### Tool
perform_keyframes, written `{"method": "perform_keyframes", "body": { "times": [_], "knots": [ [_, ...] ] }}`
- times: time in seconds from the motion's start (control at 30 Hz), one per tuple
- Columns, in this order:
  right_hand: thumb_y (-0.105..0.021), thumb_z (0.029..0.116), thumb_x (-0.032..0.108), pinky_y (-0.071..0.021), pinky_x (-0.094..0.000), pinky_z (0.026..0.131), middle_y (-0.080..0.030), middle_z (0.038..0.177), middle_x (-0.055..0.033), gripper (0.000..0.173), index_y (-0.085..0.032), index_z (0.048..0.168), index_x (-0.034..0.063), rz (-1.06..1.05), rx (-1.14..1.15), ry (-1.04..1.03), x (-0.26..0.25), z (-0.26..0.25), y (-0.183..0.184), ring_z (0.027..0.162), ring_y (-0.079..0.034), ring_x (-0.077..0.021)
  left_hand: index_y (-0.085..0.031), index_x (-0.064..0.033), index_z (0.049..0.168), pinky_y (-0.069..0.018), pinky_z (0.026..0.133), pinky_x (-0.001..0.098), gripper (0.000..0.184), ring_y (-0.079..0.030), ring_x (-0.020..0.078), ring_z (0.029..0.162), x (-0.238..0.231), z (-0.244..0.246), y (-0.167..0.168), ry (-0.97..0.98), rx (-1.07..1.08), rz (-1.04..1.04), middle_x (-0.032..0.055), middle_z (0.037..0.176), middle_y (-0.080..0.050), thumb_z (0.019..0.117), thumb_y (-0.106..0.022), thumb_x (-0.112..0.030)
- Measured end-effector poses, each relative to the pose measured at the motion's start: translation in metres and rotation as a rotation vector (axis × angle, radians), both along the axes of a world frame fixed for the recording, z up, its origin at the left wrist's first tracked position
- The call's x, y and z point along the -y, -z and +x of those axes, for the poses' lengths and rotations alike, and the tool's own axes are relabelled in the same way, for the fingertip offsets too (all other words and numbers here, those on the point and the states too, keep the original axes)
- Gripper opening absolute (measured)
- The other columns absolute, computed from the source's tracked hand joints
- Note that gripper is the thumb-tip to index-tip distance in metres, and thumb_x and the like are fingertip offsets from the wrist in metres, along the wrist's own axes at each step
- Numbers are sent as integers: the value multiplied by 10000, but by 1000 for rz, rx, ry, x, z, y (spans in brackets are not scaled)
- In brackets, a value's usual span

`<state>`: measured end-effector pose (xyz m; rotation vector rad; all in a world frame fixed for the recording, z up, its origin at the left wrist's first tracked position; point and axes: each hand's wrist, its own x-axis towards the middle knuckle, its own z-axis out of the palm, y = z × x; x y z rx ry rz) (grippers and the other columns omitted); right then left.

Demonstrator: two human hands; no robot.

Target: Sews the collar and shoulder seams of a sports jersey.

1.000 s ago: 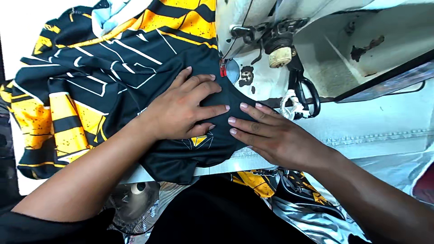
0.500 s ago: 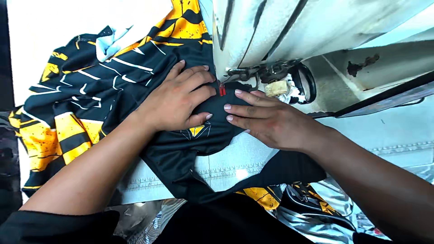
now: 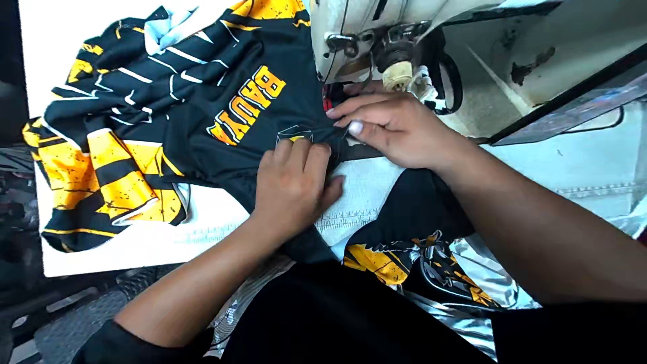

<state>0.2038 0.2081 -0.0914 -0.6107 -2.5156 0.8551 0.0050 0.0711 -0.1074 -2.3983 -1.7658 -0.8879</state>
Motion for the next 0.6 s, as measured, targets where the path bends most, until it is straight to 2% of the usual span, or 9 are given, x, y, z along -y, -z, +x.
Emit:
{"method": "perform_keyframes", "body": {
  "times": [0.1, 0.17, 0.2, 0.3, 0.4, 0.5, 0.6],
  "knots": [
    [-422, 1073, 250, -326, -435, 1216, -698, 1328, -38, 403, -785, 1097, 75, -17, 14, 26, 0, 0, -2, 1405, -507, -240, -657, -3, 1044, -547, 647, 496, 190, -706, 379, 854, -6, -8, -3, -33, -40, 45, 205, 940, -711, 961, -559, -142],
    [-426, 1072, 261, -316, -437, 1220, -693, 1336, -38, 401, -782, 1112, 80, -15, 17, 37, 1, 0, -1, 1418, -494, -244, -661, -1, 1043, -561, 615, 471, 166, -719, 355, 809, -6, -15, -7, -43, -27, 117, 202, 935, -712, 984, -539, -98],
    [-432, 1068, 261, -315, -441, 1221, -696, 1331, -41, 396, -783, 1116, 83, -6, 3, 41, 1, 0, 0, 1416, -497, -247, -657, -4, 1048, -563, 625, 447, 162, -720, 341, 816, -7, -19, -8, -37, -17, 182, 202, 952, -715, 998, -534, -96],
    [-445, 1066, 257, -328, -456, 1213, -701, 1322, -53, 381, -768, 1174, 86, 23, -38, 34, 3, 0, 3, 1403, -512, -268, -625, 15, 1069, -591, 761, 374, 154, -728, 297, 921, -14, -27, -7, 55, 57, 381, 223, 1004, -718, 1036, -514, -88],
    [-503, 1050, 215, -372, -433, 1200, -703, 1313, -87, 330, -748, 1216, 69, 55, -87, 22, 5, 0, 3, 1368, -555, -265, -625, 42, 1083, -565, 649, 343, 207, -717, 249, 766, -22, -27, -8, 139, 97, 440, 213, 900, -723, 1061, -502, -123],
    [-573, 1015, 143, -458, -378, 1133, -687, 1313, -138, 287, -730, 1232, 40, 97, -147, 73, 23, -1, -2, 1297, -612, -230, -634, 48, 1091, -546, 608, 354, 280, -706, 250, 721, -26, -27, -7, 203, 88, 403, 207, 871, -722, 1071, -494, -193],
    [-612, 968, 66, -492, -372, 1100, -666, 1322, -160, 214, -753, 1125, 33, 71, -212, 122, 60, -5, -16, 1280, -612, -230, -646, 38, 1044, -539, 605, 361, 320, -690, 262, 692, -24, -31, -7, 280, 56, 416, 192, 815, -705, 1048, -568, -273]
  ]
}}
